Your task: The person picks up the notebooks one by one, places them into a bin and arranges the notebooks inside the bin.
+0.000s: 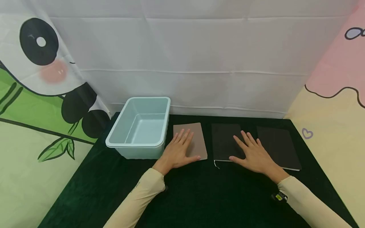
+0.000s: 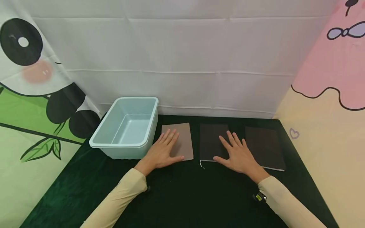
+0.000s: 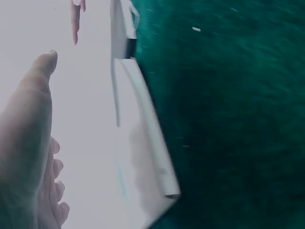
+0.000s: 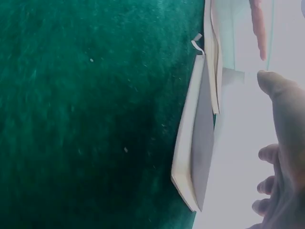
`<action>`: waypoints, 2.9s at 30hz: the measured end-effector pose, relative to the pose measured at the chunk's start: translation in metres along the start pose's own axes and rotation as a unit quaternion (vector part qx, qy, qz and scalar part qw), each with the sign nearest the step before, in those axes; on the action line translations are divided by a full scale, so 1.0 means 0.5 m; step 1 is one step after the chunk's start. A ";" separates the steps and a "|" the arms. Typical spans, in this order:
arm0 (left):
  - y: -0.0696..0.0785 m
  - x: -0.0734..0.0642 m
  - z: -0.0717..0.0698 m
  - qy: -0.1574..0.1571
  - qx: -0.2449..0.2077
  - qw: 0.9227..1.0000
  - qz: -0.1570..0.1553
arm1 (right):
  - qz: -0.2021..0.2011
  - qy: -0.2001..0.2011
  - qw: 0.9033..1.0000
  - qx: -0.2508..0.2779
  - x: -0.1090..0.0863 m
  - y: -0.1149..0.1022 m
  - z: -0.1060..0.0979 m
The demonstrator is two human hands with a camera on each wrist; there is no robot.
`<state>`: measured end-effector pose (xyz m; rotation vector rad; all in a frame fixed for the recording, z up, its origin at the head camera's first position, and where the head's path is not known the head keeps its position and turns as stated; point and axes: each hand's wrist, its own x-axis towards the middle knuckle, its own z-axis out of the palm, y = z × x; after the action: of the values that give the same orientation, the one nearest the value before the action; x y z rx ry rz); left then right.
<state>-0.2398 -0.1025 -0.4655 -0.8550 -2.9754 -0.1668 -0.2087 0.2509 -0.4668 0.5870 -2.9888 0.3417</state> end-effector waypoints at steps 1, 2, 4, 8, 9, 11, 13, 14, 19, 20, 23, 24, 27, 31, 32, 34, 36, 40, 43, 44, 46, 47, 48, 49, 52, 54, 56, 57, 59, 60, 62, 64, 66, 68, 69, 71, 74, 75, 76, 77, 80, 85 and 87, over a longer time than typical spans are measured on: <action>0.003 0.000 -0.008 -0.001 0.004 1.000 0.004 | -0.002 -0.003 1.000 0.002 -0.002 0.000 -0.006; 0.006 -0.001 -0.016 -0.002 0.009 1.000 0.008 | -0.005 -0.007 1.000 0.004 -0.004 0.001 -0.012; 0.012 -0.005 -0.033 -0.008 0.018 1.000 0.015 | -0.009 -0.013 1.000 0.008 -0.007 0.002 -0.024; 0.022 -0.017 -0.076 -0.012 0.029 0.999 0.027 | -0.014 -0.024 1.000 0.012 -0.014 0.007 -0.048; 0.022 -0.021 -0.087 -0.010 0.030 0.999 0.028 | -0.015 -0.025 0.999 0.014 -0.015 0.008 -0.053; 0.020 -0.031 -0.110 0.000 0.029 0.999 0.031 | -0.020 -0.024 0.999 0.016 -0.019 0.012 -0.061; 0.015 -0.043 -0.134 0.010 0.030 0.999 0.030 | -0.025 -0.019 0.999 0.017 -0.024 0.016 -0.069; 0.010 -0.049 -0.146 0.014 0.030 0.999 0.028 | -0.028 -0.016 0.999 0.016 -0.027 0.019 -0.072; -0.027 -0.085 -0.196 0.034 0.019 0.999 0.013 | -0.042 0.002 0.999 0.014 -0.048 0.037 -0.085; -0.037 -0.093 -0.204 0.038 0.015 0.999 0.009 | -0.043 0.005 0.999 0.015 -0.052 0.041 -0.087; -0.069 -0.115 -0.222 0.050 0.006 0.999 0.005 | -0.044 0.012 0.999 0.011 -0.066 0.054 -0.090; -0.080 -0.122 -0.226 0.053 0.003 0.999 0.004 | -0.043 0.014 0.999 0.009 -0.070 0.058 -0.091; -0.111 -0.143 -0.236 0.060 -0.006 0.998 0.001 | -0.037 0.015 0.999 0.007 -0.084 0.069 -0.094; -0.151 -0.169 -0.240 0.062 -0.017 0.998 -0.011 | -0.021 0.016 1.000 0.009 -0.101 0.084 -0.097; -0.161 -0.175 -0.240 0.061 -0.019 0.998 -0.014 | -0.016 0.018 1.000 0.010 -0.105 0.088 -0.097; -0.181 -0.188 -0.238 0.059 -0.021 0.998 -0.024 | -0.007 0.020 1.000 0.013 -0.114 0.095 -0.097; -0.199 -0.202 -0.238 0.057 -0.022 0.998 -0.034 | 0.000 0.021 1.000 0.018 -0.120 0.103 -0.096; -0.227 -0.229 -0.235 0.058 -0.024 0.997 -0.047 | 0.011 0.028 0.999 0.025 -0.137 0.119 -0.095; -0.245 -0.250 -0.234 0.067 -0.018 0.996 -0.051 | 0.018 0.031 0.999 0.032 -0.146 0.130 -0.092; -0.252 -0.256 -0.234 0.073 -0.016 0.996 -0.052 | 0.021 0.031 0.999 0.034 -0.149 0.134 -0.090; -0.263 -0.268 -0.233 0.081 -0.011 0.995 -0.057 | 0.028 0.030 0.998 0.037 -0.155 0.143 -0.087; -0.269 -0.273 -0.233 0.086 -0.008 0.995 -0.058 | 0.032 0.030 0.998 0.038 -0.158 0.147 -0.085; -0.274 -0.277 -0.232 0.091 -0.008 0.994 -0.059 | 0.036 0.031 0.998 0.037 -0.162 0.152 -0.083; -0.280 -0.282 -0.232 0.096 -0.005 0.994 -0.058 | 0.040 0.033 0.998 0.037 -0.166 0.156 -0.082; -0.297 -0.296 -0.232 0.110 -0.003 0.992 -0.056 | 0.048 0.038 0.997 0.037 -0.177 0.167 -0.080; -0.307 -0.306 -0.231 0.119 -0.005 0.991 -0.057 | 0.053 0.038 0.997 0.040 -0.184 0.173 -0.080; -0.316 -0.314 -0.229 0.125 -0.011 0.990 -0.061 | 0.058 0.037 0.997 0.046 -0.190 0.178 -0.080; -0.320 -0.319 -0.229 0.126 -0.016 0.990 -0.065 | 0.061 0.036 0.996 0.047 -0.192 0.181 -0.080; -0.326 -0.326 -0.226 0.128 -0.021 0.989 -0.071 | 0.068 0.036 0.996 0.050 -0.196 0.185 -0.079; -0.329 -0.329 -0.225 0.128 -0.023 0.989 -0.074 | 0.071 0.037 0.995 0.051 -0.198 0.187 -0.079; -0.333 -0.336 -0.222 0.125 -0.031 0.988 -0.082 | 0.075 0.039 0.995 0.053 -0.201 0.190 -0.077; -0.337 -0.342 -0.218 0.123 -0.039 0.987 -0.093 | 0.078 0.040 0.995 0.055 -0.205 0.193 -0.075; -0.340 -0.348 -0.213 0.118 -0.052 0.986 -0.108 | 0.082 0.041 0.994 0.056 -0.209 0.196 -0.072; -0.344 -0.353 -0.208 0.120 -0.071 0.983 -0.121 | 0.087 0.042 0.994 0.058 -0.212 0.199 -0.069; -0.346 -0.356 -0.205 0.124 -0.081 0.981 -0.124 | 0.089 0.042 0.993 0.059 -0.213 0.200 -0.067; -0.352 -0.359 -0.199 0.138 -0.099 0.978 -0.120 | 0.093 0.044 0.993 0.061 -0.215 0.204 -0.064; -0.361 -0.362 -0.189 0.175 -0.119 0.972 -0.101 | 0.097 0.047 0.992 0.068 -0.217 0.211 -0.059; -0.364 -0.362 -0.186 0.188 -0.123 0.970 -0.094 | 0.099 0.047 0.992 0.070 -0.218 0.214 -0.057; -0.367 -0.363 -0.184 0.201 -0.127 0.967 -0.087 | 0.101 0.046 0.991 0.072 -0.218 0.218 -0.054; -0.369 -0.363 -0.182 0.213 -0.131 0.965 -0.083 | 0.104 0.044 0.991 0.075 -0.218 0.222 -0.052; -0.374 -0.361 -0.179 0.232 -0.149 0.958 -0.077 | 0.117 0.038 0.989 0.085 -0.219 0.233 -0.045; -0.374 -0.359 -0.177 0.232 -0.173 0.953 -0.091 | 0.132 0.028 0.986 0.094 -0.221 0.248 -0.037; -0.373 -0.359 -0.177 0.231 -0.177 0.952 -0.096 | 0.135 0.024 0.986 0.094 -0.224 0.253 -0.034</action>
<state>-0.1858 -0.3645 -0.4072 -0.4544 -2.6060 -0.8056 -0.1531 0.4094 -0.4890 0.1791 -3.0113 0.6525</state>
